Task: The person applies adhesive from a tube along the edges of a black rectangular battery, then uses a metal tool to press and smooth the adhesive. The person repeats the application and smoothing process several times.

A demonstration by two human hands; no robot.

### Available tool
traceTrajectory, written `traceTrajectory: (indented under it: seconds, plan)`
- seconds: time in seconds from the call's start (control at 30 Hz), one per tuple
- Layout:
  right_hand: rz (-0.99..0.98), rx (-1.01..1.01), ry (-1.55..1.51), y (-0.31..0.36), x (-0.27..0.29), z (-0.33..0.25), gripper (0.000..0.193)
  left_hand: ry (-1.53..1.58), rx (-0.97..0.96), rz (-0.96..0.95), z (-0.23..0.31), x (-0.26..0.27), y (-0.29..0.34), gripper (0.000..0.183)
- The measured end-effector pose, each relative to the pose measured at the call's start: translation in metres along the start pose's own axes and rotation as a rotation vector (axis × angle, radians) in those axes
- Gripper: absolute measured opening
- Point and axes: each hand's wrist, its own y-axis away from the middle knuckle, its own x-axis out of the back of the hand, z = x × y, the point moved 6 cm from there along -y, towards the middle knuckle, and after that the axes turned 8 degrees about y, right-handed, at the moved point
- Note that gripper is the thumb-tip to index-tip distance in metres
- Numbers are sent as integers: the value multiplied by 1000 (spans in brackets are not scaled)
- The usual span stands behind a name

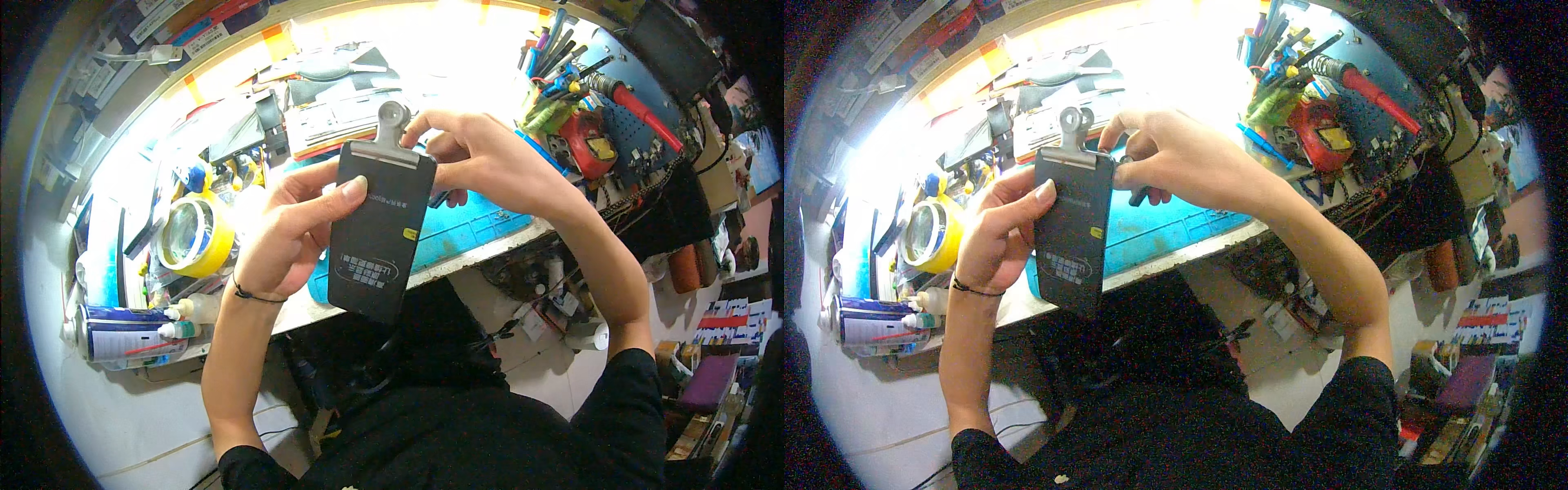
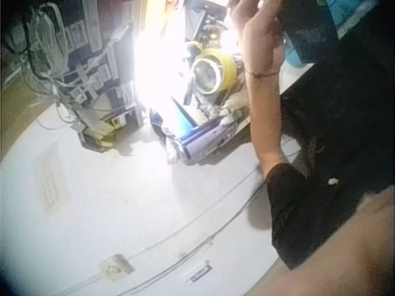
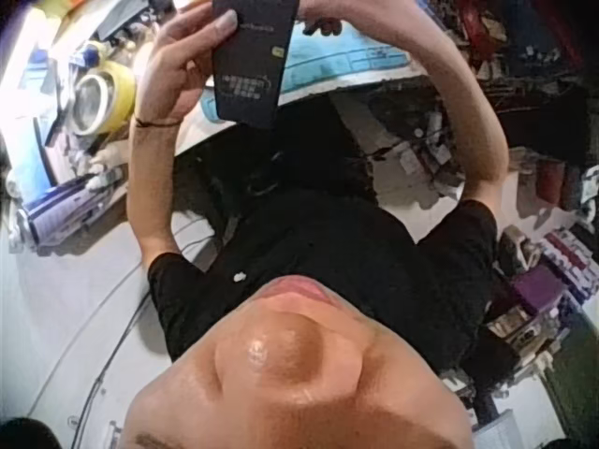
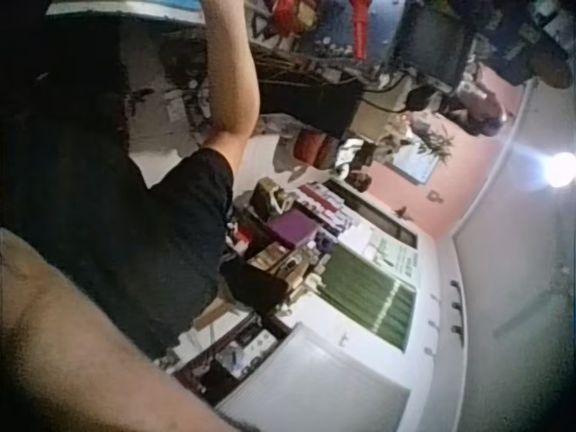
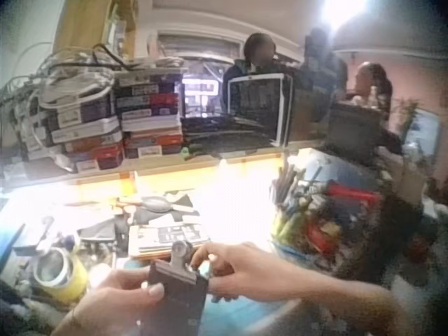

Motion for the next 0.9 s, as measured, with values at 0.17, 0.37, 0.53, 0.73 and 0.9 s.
traceTrajectory:
  seconds: [0.17,0.37,0.53,0.73,0.9]
  plan:
    - [23,-7,-71,5,2,1,33,-75,37,-34,0,-9,1,35]
    - [37,-96,14,10,7,-1,35,-105,6,-7,-5,-6,-3,35]
    - [73,32,203,16,26,12,34,-11,-35,80,2,9,-5,37]
    - [192,86,353,11,21,26,39,-146,-91,53,-2,2,-9,38]
    - [253,118,-47,17,35,31,42,-176,-132,108,4,0,-11,33]
